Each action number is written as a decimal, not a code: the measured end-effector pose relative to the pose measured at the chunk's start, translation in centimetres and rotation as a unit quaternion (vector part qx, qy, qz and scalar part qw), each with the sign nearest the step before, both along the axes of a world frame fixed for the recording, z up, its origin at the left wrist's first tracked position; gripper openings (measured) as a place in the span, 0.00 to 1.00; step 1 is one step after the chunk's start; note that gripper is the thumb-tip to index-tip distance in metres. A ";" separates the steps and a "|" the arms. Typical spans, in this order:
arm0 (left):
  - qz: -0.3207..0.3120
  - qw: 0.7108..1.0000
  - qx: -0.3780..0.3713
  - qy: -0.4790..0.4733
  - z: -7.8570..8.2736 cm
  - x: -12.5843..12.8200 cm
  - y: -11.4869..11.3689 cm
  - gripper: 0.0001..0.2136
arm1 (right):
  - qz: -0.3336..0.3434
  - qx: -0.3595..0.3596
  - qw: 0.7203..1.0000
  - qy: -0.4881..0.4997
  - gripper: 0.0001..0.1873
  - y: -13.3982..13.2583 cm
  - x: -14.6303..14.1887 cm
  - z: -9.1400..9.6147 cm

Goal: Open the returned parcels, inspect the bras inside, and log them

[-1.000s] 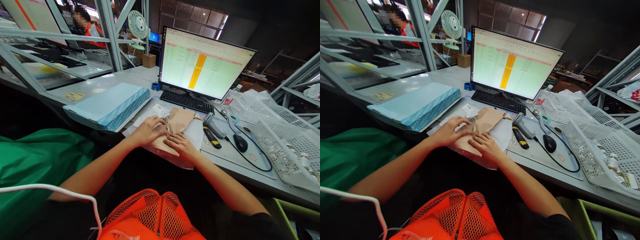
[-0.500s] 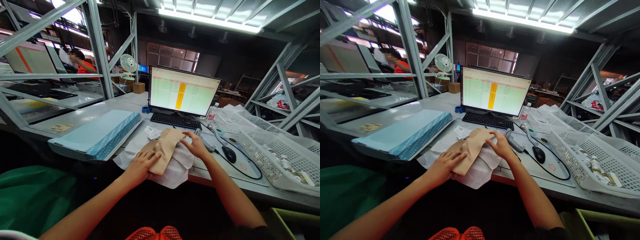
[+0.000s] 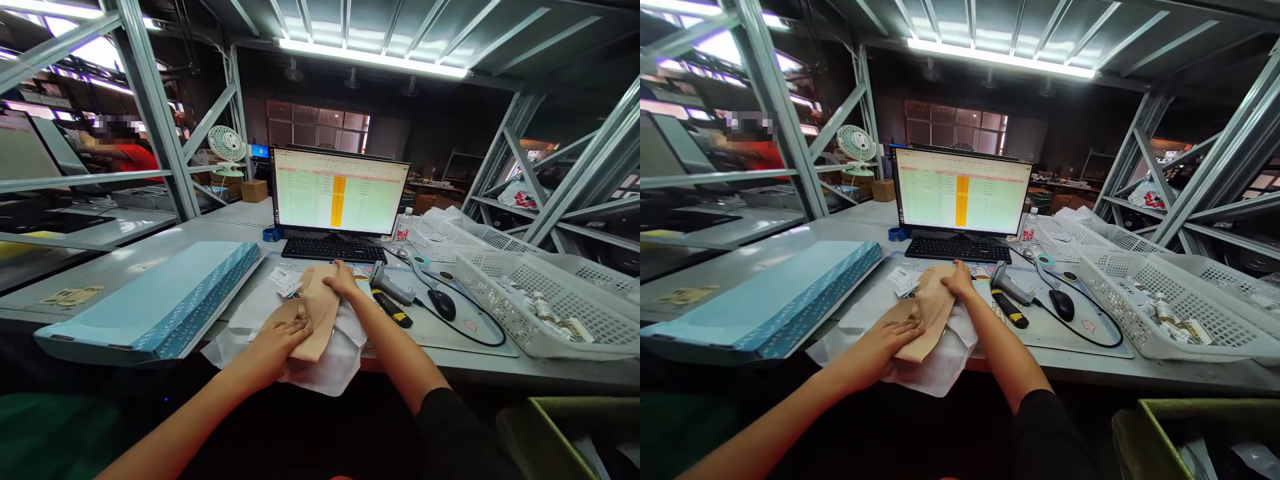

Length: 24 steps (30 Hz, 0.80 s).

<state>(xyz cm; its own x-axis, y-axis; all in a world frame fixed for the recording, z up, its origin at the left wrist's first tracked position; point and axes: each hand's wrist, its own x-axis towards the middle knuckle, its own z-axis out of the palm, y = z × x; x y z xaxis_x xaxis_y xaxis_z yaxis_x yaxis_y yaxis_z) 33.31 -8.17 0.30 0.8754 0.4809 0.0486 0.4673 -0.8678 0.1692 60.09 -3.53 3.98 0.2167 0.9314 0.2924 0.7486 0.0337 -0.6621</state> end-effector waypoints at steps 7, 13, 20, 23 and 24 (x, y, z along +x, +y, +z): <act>0.002 0.999 -0.039 0.004 2.4 -0.1 0.1 0.36 | 0.026 0.027 0.997 -0.072 0.23 1.2 -0.5 -1.3; -0.003 1.000 0.007 0.014 2.0 0.6 -1.3 0.31 | 0.045 0.023 0.994 -0.100 0.32 1.5 0.0 -2.6; -0.002 0.999 0.039 0.008 0.7 1.8 -2.1 0.41 | 0.031 0.044 0.994 -0.092 0.33 0.7 0.9 -3.7; -0.026 1.000 0.007 0.013 0.6 1.9 -1.1 0.41 | 0.025 0.063 0.994 -0.086 0.34 0.3 1.3 -4.1; -0.034 0.999 -0.001 0.008 0.6 1.9 -0.7 0.41 | 0.023 0.068 0.994 -0.083 0.34 0.3 1.4 -4.1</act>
<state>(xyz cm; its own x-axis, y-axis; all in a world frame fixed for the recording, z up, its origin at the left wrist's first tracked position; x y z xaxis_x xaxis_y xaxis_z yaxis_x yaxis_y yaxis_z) 35.19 -8.90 0.88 0.9071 0.4197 0.0334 0.4092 -0.8974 0.1649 61.49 -3.26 -0.14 0.1132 0.8886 0.4445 0.8428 0.1510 -0.5166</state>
